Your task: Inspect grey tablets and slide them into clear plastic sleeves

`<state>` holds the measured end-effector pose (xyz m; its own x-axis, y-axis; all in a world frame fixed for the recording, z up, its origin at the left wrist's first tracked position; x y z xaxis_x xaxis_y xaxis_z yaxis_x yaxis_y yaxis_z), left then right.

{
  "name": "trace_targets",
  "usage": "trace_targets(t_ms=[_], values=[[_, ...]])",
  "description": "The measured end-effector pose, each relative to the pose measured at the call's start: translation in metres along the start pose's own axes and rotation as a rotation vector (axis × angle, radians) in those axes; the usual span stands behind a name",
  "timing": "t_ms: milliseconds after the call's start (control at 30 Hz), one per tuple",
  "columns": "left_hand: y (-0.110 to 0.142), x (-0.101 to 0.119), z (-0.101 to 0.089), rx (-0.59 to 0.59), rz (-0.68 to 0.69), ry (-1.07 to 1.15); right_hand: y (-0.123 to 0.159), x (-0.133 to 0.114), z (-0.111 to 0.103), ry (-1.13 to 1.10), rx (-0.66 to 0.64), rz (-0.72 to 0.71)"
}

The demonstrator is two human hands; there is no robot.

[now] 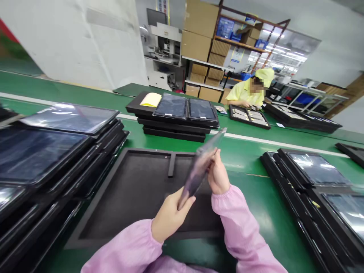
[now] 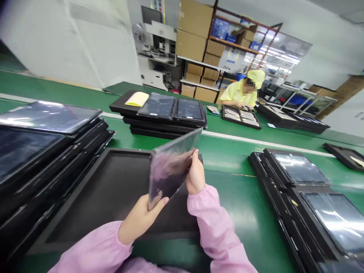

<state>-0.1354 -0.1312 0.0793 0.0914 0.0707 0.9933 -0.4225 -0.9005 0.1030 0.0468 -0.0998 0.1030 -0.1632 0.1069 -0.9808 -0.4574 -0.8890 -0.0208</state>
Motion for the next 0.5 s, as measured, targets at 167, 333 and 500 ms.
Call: trace_targets(t_ms=[167, 333, 500], values=[[0.015, -0.023, -0.024, 0.089, -0.266, 0.460, 0.036, -0.029, -0.014, 0.175, -0.072, 0.019], [0.018, -0.045, -0.020, -0.120, -0.240, 0.792, 0.054, -0.029, -0.034, 0.660, 0.094, -0.302], [0.015, -0.045, -0.012, -0.127, -0.266, 0.881, 0.071, -0.011, -0.015, 0.991, 0.120, -0.743]])
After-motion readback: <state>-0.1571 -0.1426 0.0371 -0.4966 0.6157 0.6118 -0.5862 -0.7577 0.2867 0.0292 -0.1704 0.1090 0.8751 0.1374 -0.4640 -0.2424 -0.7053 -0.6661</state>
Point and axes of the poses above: each hand's wrist, its own y-axis away from the middle knuckle, its own z-axis out of the palm, x = y × z, the point moved 2 cm from there along -y, towards the middle knuckle
